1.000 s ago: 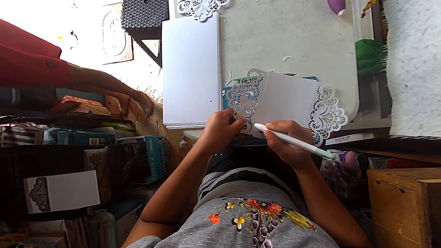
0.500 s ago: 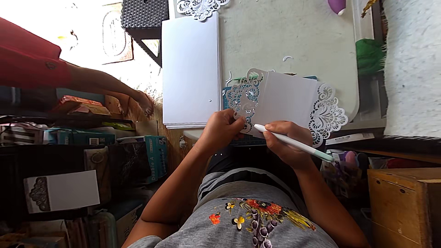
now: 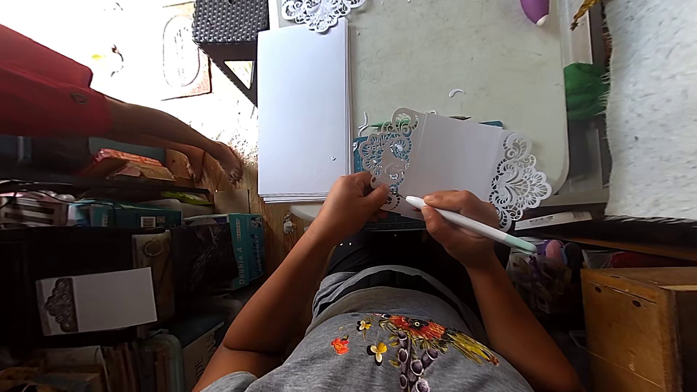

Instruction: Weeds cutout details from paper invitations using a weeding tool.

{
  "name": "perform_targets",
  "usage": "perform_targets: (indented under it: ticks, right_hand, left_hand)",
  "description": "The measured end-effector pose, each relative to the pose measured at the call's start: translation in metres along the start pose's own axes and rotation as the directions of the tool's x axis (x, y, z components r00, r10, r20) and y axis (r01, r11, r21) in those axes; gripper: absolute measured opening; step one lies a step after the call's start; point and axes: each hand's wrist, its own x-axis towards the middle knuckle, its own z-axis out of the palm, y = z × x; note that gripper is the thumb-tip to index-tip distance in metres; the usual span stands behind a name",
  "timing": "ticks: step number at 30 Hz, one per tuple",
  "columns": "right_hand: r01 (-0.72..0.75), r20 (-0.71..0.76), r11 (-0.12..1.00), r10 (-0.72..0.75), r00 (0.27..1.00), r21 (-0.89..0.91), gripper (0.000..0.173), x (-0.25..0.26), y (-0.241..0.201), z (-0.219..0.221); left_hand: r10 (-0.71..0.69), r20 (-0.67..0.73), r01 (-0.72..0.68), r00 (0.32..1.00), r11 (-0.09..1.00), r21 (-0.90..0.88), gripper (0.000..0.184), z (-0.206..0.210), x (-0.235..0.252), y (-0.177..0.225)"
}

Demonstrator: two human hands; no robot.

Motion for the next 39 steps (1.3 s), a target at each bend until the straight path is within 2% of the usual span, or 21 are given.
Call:
perform_targets:
  ticks: [39]
  right_hand:
    - [0.005,0.044,0.999,-0.003,0.999,-0.049,0.011,0.0010,-0.0026,-0.0004]
  left_hand:
    - [-0.009,0.001,0.009,1.000,1.000,0.009,0.016,-0.0012,0.0000,0.0011]
